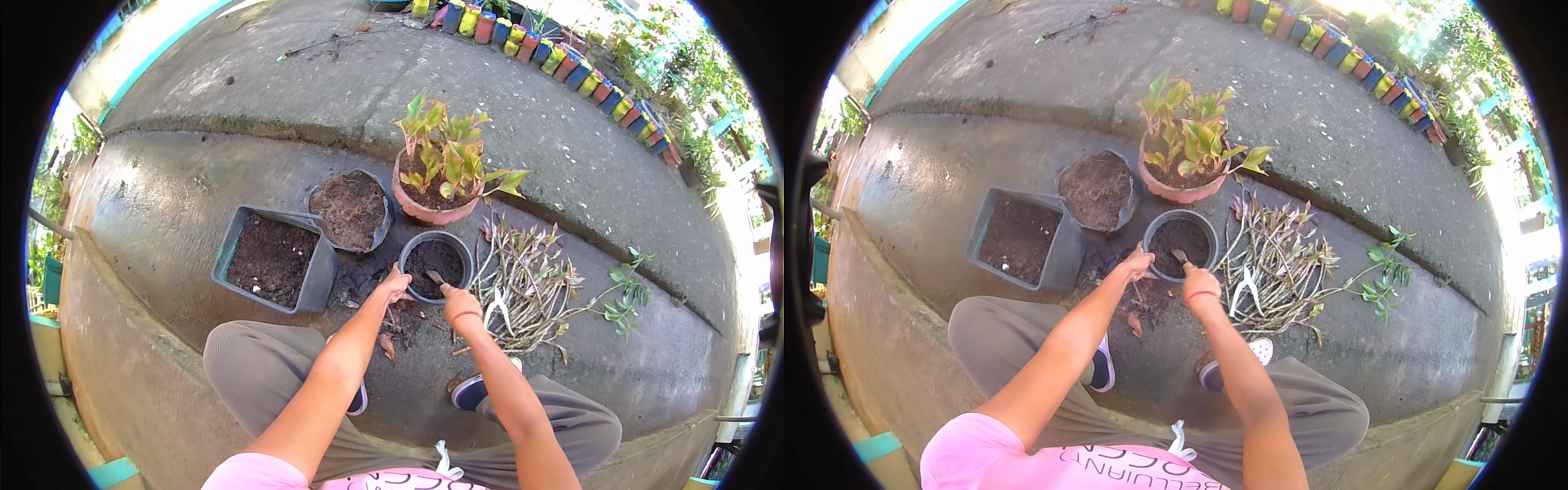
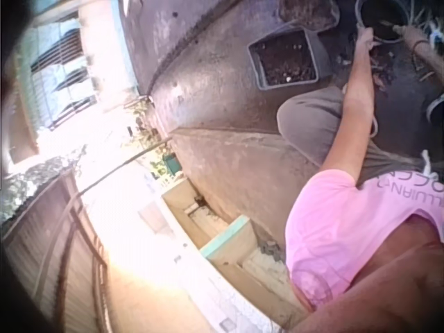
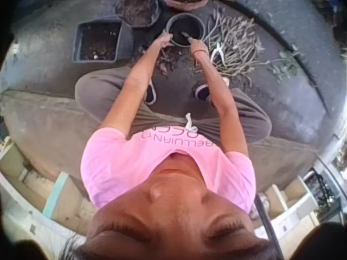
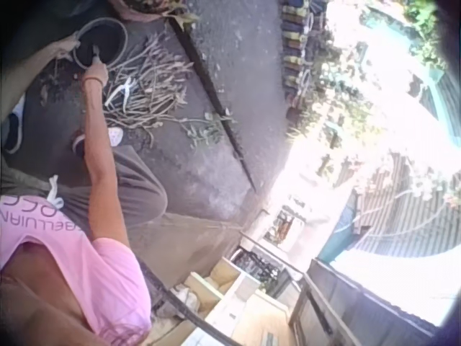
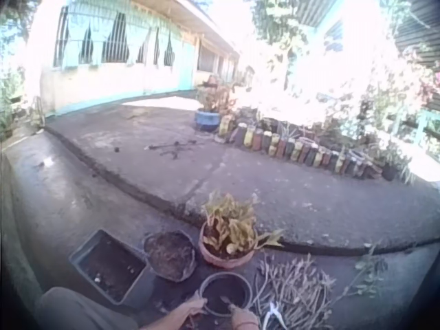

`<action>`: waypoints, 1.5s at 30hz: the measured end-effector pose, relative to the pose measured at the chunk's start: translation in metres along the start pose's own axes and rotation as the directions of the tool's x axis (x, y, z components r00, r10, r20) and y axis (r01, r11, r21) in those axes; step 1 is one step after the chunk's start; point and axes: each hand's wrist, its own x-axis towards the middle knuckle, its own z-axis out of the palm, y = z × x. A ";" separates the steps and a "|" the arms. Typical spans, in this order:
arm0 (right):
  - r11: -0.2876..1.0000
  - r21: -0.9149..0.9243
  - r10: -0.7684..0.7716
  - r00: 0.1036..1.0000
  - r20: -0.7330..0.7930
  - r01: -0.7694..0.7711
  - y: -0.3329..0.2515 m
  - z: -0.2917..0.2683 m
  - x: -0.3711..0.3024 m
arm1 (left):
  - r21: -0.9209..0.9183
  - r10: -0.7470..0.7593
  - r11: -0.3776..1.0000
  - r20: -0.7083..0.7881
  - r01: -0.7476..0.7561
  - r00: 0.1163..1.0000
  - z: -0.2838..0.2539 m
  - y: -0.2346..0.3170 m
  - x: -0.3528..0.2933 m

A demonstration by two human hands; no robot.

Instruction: The person scoops soil from a rectangular tray into a round pot using a small trowel. They repeatedly transfer soil and pat it down inside the pot while sitting on the floor.

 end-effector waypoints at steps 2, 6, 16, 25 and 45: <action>0.975 0.211 -0.079 0.996 0.052 0.066 0.023 -0.023 -0.007 | -0.065 0.030 0.997 0.002 -0.029 1.000 -0.002 -0.007 0.002; 0.954 0.262 0.050 0.940 0.337 -0.144 0.028 -0.070 -0.033 | -0.075 0.035 0.997 -0.034 -0.037 0.999 -0.003 -0.017 0.003; 0.994 -0.012 -0.106 0.989 0.104 0.108 -0.013 -0.013 -0.022 | -0.132 0.036 0.990 -0.048 -0.042 0.998 0.004 -0.022 0.001; 0.771 0.625 -0.001 0.981 0.195 -0.123 0.048 -0.083 -0.066 | -0.136 -0.040 0.990 -0.049 0.033 0.998 0.005 -0.019 -0.001; 0.686 0.723 0.046 0.997 0.070 -0.082 0.007 -0.080 -0.099 | 0.600 -0.094 0.791 -0.083 0.125 0.992 0.002 0.054 -0.042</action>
